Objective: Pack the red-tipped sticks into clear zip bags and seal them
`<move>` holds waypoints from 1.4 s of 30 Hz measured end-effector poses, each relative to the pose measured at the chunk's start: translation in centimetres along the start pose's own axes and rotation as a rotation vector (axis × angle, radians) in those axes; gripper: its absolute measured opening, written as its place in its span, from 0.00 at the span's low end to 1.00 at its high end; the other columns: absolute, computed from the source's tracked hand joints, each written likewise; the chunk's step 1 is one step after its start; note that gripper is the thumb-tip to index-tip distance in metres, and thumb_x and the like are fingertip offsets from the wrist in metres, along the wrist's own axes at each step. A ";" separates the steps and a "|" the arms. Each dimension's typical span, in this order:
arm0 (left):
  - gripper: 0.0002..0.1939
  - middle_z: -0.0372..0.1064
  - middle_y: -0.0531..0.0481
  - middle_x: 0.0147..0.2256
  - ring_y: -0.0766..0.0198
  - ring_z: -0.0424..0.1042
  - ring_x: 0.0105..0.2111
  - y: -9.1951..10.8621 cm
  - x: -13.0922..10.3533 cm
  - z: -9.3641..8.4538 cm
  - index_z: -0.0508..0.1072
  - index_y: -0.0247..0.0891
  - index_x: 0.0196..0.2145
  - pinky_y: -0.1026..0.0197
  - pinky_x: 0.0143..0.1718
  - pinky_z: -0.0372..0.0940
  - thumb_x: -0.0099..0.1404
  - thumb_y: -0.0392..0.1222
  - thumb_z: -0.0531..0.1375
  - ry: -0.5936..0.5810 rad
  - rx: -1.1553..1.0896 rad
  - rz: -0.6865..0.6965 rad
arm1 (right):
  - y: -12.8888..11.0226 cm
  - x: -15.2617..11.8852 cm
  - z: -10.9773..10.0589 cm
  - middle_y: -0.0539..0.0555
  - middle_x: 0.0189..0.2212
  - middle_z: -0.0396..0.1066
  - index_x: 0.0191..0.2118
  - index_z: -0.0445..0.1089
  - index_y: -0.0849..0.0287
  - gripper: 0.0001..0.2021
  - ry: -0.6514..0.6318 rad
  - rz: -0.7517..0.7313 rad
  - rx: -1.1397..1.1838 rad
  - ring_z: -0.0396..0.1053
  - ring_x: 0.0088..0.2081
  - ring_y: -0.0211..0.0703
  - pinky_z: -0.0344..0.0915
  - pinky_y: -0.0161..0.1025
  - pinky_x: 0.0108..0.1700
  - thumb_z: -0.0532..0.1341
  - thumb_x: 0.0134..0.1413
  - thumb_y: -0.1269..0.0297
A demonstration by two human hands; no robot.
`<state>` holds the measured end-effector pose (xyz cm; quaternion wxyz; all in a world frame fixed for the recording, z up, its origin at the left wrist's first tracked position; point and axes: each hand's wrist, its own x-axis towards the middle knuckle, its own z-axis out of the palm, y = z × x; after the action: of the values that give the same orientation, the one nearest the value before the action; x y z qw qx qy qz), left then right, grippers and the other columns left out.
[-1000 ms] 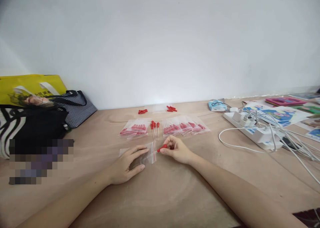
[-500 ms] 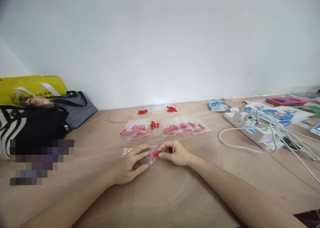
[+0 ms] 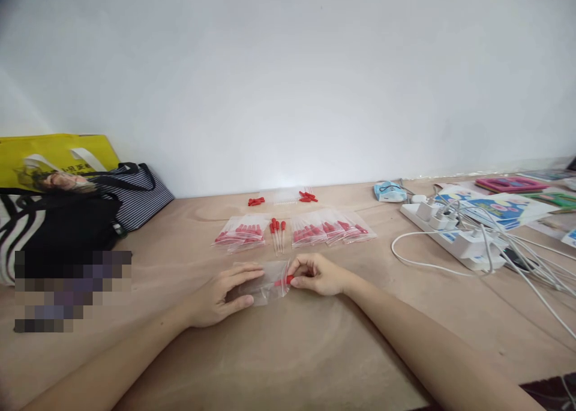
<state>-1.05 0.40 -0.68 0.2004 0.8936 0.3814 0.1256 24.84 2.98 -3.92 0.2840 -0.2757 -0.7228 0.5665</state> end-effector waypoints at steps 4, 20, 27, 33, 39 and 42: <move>0.22 0.55 0.46 0.56 0.55 0.54 0.56 -0.8 -0.5 -0.2 0.61 0.43 0.53 0.49 0.55 0.53 0.62 0.48 0.53 -0.064 -0.003 0.014 | 0.3 0.2 -1.1 0.49 0.25 0.68 0.33 0.68 0.62 0.15 0.023 0.041 -0.035 0.62 0.26 0.32 0.58 0.32 0.30 0.62 0.44 0.54; 0.22 0.56 0.47 0.55 0.55 0.55 0.55 -0.7 -0.1 0.7 0.63 0.42 0.52 0.49 0.56 0.52 0.61 0.49 0.54 0.005 0.019 -0.025 | -1.4 0.3 0.9 0.51 0.27 0.67 0.28 0.72 0.62 0.19 0.033 -0.069 -0.188 0.63 0.30 0.36 0.59 0.34 0.35 0.56 0.49 0.49; 0.21 0.57 0.46 0.54 0.54 0.56 0.54 0.3 0.2 1.3 0.64 0.42 0.51 0.47 0.55 0.52 0.61 0.49 0.53 0.079 0.091 -0.079 | -0.6 0.3 2.1 0.47 0.18 0.62 0.22 0.69 0.61 0.14 0.380 0.117 -0.268 0.55 0.20 0.30 0.51 0.30 0.22 0.65 0.36 0.53; 0.24 0.53 0.47 0.56 0.54 0.55 0.55 -0.7 -0.1 0.6 0.62 0.43 0.53 0.50 0.55 0.54 0.60 0.51 0.54 0.033 0.020 -0.061 | -0.2 0.3 1.5 0.48 0.17 0.65 0.22 0.67 0.62 0.10 0.525 0.202 -0.271 0.58 0.20 0.32 0.53 0.30 0.23 0.61 0.41 0.59; 0.23 0.54 0.47 0.56 0.55 0.54 0.56 -1.9 -0.4 0.1 0.62 0.44 0.53 0.51 0.56 0.53 0.61 0.50 0.55 -0.006 -0.018 0.026 | 0.2 0.0 0.8 0.49 0.20 0.66 0.23 0.67 0.62 0.10 0.578 0.206 -0.299 0.59 0.22 0.32 0.55 0.31 0.25 0.60 0.41 0.59; 0.22 0.55 0.48 0.55 0.55 0.53 0.56 -2.0 -0.4 0.3 0.63 0.45 0.52 0.51 0.56 0.52 0.61 0.49 0.55 -0.012 -0.020 0.049 | -0.1 0.1 1.3 0.47 0.17 0.63 0.24 0.66 0.61 0.10 0.589 0.261 -0.215 0.56 0.18 0.30 0.53 0.29 0.19 0.59 0.41 0.58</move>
<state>-2.45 1.33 -1.84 0.2082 0.9015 0.3568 0.1291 23.79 2.15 -4.06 0.3749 -0.5460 -0.6240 0.4148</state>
